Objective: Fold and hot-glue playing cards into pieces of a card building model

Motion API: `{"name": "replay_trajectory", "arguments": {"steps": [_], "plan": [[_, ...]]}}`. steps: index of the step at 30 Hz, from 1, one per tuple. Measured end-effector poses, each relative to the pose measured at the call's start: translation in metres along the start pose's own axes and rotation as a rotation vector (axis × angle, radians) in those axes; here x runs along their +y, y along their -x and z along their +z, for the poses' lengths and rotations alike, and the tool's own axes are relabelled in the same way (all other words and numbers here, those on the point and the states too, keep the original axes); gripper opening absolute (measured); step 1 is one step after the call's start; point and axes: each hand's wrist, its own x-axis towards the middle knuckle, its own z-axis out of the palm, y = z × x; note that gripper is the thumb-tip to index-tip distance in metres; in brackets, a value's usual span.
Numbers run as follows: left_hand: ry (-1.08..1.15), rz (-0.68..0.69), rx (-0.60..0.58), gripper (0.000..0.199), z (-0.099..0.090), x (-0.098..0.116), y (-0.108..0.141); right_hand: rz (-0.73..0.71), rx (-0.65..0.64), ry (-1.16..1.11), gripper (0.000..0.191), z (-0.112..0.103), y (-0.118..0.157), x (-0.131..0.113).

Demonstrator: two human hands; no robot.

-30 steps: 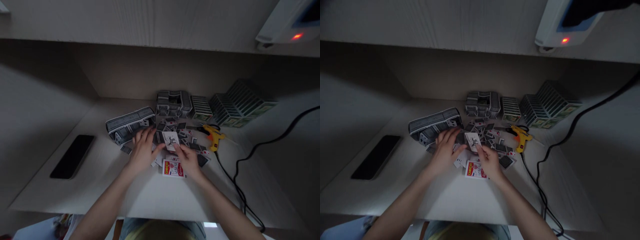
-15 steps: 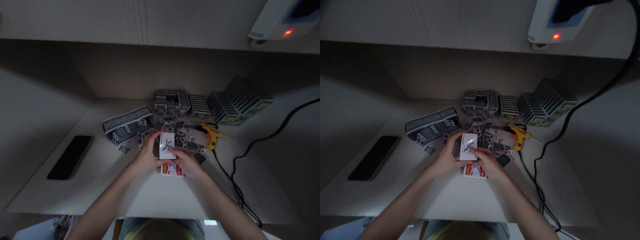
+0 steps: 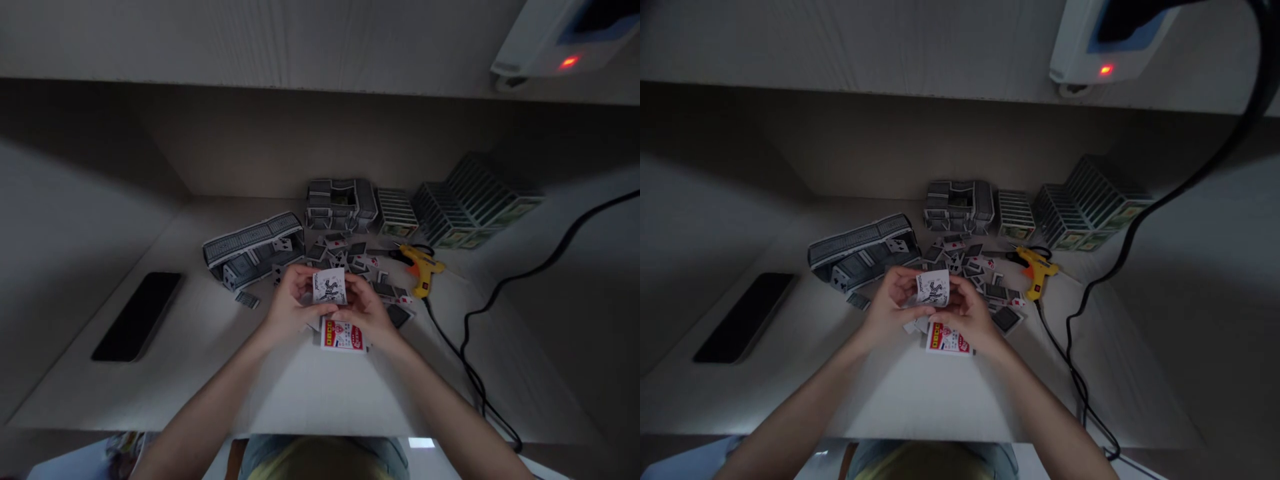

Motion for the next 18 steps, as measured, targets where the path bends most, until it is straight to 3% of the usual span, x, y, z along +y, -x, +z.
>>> {"name": "replay_trajectory", "arguments": {"steps": [4, 9, 13, 18], "plan": [[-0.05, -0.086, 0.036, 0.048, 0.002, 0.003, 0.0, -0.016, 0.031, 0.023, 0.055, -0.003, -0.002, -0.001], [-0.169, -0.077, 0.038, 0.044, 0.001, -0.001, 0.001, -0.02, 0.076, 0.095, 0.06, -0.006, -0.002, -0.004], [-0.235, -0.047, 0.04, 0.047, 0.001, -0.001, 0.001, -0.006, 0.133, 0.163, 0.047, -0.004, -0.001, -0.007], [-0.145, -0.101, 0.038, 0.048, 0.004, -0.001, -0.001, 0.057, 0.18, 0.163, 0.033, -0.001, 0.0, -0.01]]}}
